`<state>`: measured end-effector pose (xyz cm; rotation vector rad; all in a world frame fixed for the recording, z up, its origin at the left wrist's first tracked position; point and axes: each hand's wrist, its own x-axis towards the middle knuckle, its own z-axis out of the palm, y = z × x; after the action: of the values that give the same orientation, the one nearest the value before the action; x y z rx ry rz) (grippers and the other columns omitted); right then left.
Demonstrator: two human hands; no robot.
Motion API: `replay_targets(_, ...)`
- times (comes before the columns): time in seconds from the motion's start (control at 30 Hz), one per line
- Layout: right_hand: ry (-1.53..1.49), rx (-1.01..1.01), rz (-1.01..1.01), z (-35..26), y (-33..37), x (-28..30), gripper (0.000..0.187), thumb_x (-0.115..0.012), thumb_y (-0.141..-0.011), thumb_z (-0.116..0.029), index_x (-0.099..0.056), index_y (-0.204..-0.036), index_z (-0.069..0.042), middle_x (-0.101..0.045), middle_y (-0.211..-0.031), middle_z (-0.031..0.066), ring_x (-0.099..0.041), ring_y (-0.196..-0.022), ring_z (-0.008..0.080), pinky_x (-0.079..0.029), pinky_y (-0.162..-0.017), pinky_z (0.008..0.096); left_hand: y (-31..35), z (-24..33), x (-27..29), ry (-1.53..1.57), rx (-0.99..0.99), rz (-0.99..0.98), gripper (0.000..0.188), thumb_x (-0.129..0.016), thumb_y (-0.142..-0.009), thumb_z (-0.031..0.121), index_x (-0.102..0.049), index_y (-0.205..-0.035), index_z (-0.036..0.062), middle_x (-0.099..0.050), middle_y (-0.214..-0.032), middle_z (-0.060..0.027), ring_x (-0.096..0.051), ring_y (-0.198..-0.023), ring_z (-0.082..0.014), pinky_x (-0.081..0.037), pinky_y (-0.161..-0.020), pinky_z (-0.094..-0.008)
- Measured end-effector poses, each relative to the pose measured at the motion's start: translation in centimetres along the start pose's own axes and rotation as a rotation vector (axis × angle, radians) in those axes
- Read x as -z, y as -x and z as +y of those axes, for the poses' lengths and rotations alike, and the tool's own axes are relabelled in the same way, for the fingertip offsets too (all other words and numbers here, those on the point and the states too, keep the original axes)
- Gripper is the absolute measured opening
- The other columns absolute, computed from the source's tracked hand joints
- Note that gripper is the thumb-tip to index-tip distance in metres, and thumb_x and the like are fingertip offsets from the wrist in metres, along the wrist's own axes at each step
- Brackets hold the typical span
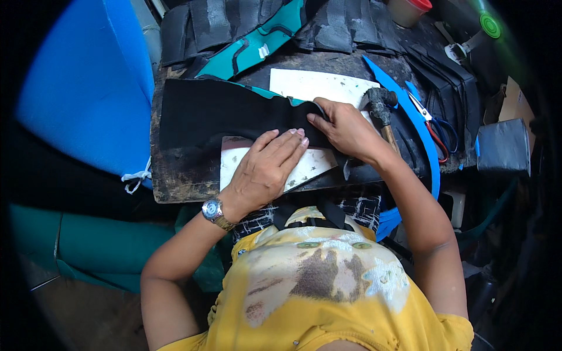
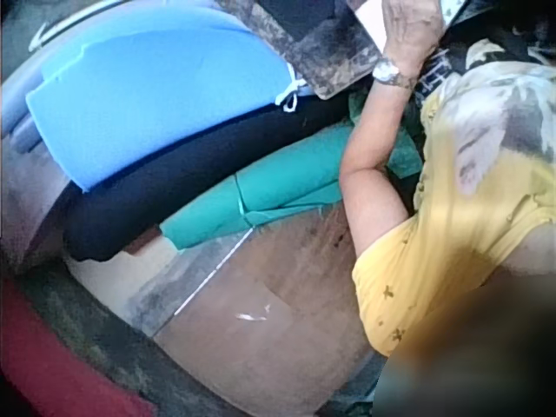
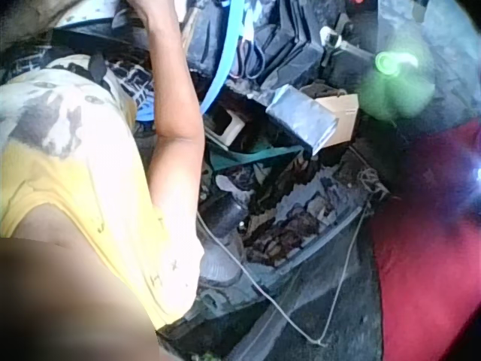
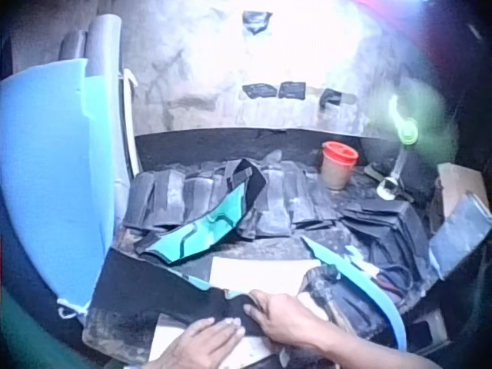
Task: The person aligns and presses black fabric pieces onto a green shoe upper using a hammer, then cuts and fits blue foam strips along the edges. They repeatedly fold, position, and tap the materials to secure them, handling each piece one at a time.
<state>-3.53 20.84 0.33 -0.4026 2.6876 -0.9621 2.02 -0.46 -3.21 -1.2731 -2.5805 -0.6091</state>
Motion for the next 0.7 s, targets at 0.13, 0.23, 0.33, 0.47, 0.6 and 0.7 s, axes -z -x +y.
replay_targets(0.13, -0.136, 0.088, 0.005, 0.1, 0.7, 0.5, 0.024, -0.065, -0.094, -0.014, -0.058, -0.108, 0.004, -0.065, -0.091, 0.0228, -0.061, -0.08, 0.0286, -0.048, -0.076, 0.0394, 0.3, -0.4, 0.0, -0.052, 0.033, 0.033, 0.044, -0.055, -0.086, 0.003, -0.06, -0.129, -0.0021, -0.06, -0.134, -0.0166, -0.056, -0.127, -0.0261, -0.04, -0.109, -0.0425)
replay_targets(0.23, -0.157, 0.23, 0.019, 0.3, 1.0, 0.4, 0.026, -0.068, -0.09, -0.006, -0.058, -0.113, 0.003, -0.066, -0.102, 0.0199, -0.061, -0.092, 0.0226, -0.048, -0.087, 0.0356, 0.4, -0.8, 0.2, -0.054, 0.058, 0.008, 0.044, -0.057, -0.088, 0.004, -0.061, -0.131, 0.0007, -0.061, -0.135, -0.015, -0.056, -0.128, -0.0247, -0.038, -0.111, -0.0419)
replay_targets(0.33, -0.178, 0.214, -0.008, 0.5, 0.7, 0.0, 0.026, -0.065, -0.094, -0.008, -0.056, -0.117, 0.0, -0.067, -0.106, 0.0206, -0.063, -0.097, 0.0278, -0.048, -0.09, 0.0368, 0.6, -1.5, 0.7, -0.017, 0.063, 0.027, 0.044, -0.057, -0.088, 0.003, -0.061, -0.132, 0.0025, -0.061, -0.135, -0.0134, -0.055, -0.129, -0.0241, -0.037, -0.111, -0.0421)
replay_targets(0.47, -0.136, 0.219, -0.042, 0.4, -0.4, 0.0, 0.023, -0.058, -0.099, -0.013, -0.051, -0.118, -0.001, -0.066, -0.103, 0.0269, -0.063, -0.098, 0.0437, -0.049, -0.083, 0.045, 0.8, -2.0, 1.0, 0.008, 0.073, -0.013, 0.045, -0.054, -0.09, 0.003, -0.059, -0.135, 0.0036, -0.059, -0.138, -0.0122, -0.054, -0.13, -0.0232, -0.036, -0.112, -0.0425)
replay_targets(0.6, -0.076, 0.157, -0.048, 0.1, -1.2, 0.3, 0.023, -0.057, -0.099, -0.014, -0.049, -0.115, 0.0, -0.065, -0.096, 0.0316, -0.062, -0.094, 0.0497, -0.049, -0.078, 0.0488, 0.6, -1.8, 0.6, -0.002, 0.1, 0.0, 0.046, -0.049, -0.091, 0.003, -0.058, -0.136, 0.003, -0.058, -0.139, -0.0117, -0.054, -0.13, -0.0226, -0.036, -0.112, -0.0416)
replay_targets(0.7, -0.042, 0.09, -0.094, -0.2, -1.6, 0.6, 0.025, -0.059, -0.099, -0.016, -0.05, -0.115, 0.001, -0.065, -0.092, 0.0321, -0.063, -0.091, 0.049, -0.049, -0.076, 0.0486, 0.5, -1.4, 0.4, -0.015, 0.127, 0.001, 0.048, -0.047, -0.09, 0.002, -0.057, -0.137, 0.0034, -0.057, -0.141, -0.0117, -0.053, -0.131, -0.0225, -0.036, -0.111, -0.0411)
